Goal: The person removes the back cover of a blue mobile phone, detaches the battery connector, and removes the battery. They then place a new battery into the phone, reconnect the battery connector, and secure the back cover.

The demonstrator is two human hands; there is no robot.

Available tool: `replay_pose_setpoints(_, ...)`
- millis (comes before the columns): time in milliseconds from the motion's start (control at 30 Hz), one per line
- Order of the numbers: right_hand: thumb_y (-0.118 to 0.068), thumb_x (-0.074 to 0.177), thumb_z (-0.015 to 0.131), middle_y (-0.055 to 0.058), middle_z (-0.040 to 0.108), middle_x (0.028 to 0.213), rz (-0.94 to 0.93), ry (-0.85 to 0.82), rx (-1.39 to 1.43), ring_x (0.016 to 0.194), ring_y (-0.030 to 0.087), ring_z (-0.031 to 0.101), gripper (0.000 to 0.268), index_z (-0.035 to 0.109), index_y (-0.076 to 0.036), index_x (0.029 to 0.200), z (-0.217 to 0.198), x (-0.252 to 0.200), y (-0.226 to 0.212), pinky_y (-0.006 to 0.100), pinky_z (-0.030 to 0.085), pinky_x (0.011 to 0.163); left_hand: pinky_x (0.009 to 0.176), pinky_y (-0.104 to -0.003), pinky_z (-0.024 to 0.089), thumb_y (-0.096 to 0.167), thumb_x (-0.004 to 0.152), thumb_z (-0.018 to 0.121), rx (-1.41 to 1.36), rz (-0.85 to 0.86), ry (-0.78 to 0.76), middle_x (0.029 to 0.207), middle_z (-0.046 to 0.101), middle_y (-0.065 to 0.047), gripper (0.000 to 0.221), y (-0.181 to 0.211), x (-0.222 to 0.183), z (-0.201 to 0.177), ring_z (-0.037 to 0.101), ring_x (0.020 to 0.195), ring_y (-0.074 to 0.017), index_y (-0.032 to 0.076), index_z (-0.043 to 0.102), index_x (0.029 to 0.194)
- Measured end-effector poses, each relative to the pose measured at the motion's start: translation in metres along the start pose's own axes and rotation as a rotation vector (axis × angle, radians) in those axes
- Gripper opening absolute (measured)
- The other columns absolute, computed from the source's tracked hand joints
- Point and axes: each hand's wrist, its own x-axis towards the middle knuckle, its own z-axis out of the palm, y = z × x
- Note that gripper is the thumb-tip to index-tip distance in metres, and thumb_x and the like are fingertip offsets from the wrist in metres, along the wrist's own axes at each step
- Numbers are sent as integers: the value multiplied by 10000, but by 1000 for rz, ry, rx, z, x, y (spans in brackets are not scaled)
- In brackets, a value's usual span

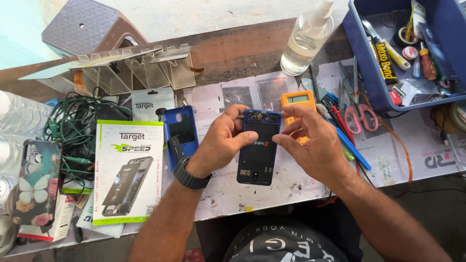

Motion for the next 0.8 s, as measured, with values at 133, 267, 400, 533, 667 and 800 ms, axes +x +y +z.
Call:
replay_pose_setpoints(133, 9, 898, 752, 127, 655, 1104, 55, -61, 310, 974, 127, 687, 559, 434, -26, 1357, 11, 1, 15, 273, 622, 827, 810, -261, 578, 46, 945, 669, 83, 15, -4, 1017, 726, -110, 451, 1, -1, -1, 690, 919, -111, 1, 468, 1346)
replay_pose_setpoints(267, 51, 893, 724, 104, 665, 1083, 100, -58, 425, 975, 130, 681, 570, 413, -39, 1364, 16, -3, 25, 266, 610, 838, 823, -268, 590, 61, 935, 670, 106, 4, -14, 1042, 737, -112, 458, 3, -1, 0, 708, 939, -120, 1, 461, 1337)
replay_pose_setpoints(400, 70, 887, 734, 108, 643, 1055, 97, -33, 463, 967, 130, 667, 600, 427, -39, 1391, 17, -6, 28, 263, 603, 842, 817, -272, 595, 69, 931, 670, 139, -7, -28, 1048, 747, -119, 449, 5, 0, 1, 717, 943, -129, -5, 472, 1327)
replay_pose_setpoints(533, 72, 863, 737, 100, 660, 1046, 125, -21, 475, 930, 128, 678, 627, 424, -45, 1393, 17, -7, 29, 254, 604, 786, 814, -273, 601, 77, 927, 672, 145, -16, -38, 1033, 751, -116, 438, 6, 0, 1, 721, 929, -128, -2, 478, 1312)
replay_pose_setpoints(667, 78, 878, 731, 120, 672, 1066, 104, -32, 491, 973, 146, 692, 608, 426, -38, 1391, 16, -9, 30, 272, 614, 846, 827, -276, 605, 68, 929, 668, 119, -13, -52, 1026, 749, -116, 411, 3, 0, 0, 727, 930, -129, 0, 495, 1296)
replay_pose_setpoints(800, 78, 885, 725, 141, 688, 1076, 95, -43, 570, 989, 163, 706, 610, 418, -33, 1400, 16, -9, 30, 288, 616, 868, 839, -280, 611, 55, 936, 667, 89, 4, -56, 1046, 743, -114, 395, 0, 0, -1, 720, 939, -123, -3, 499, 1289)
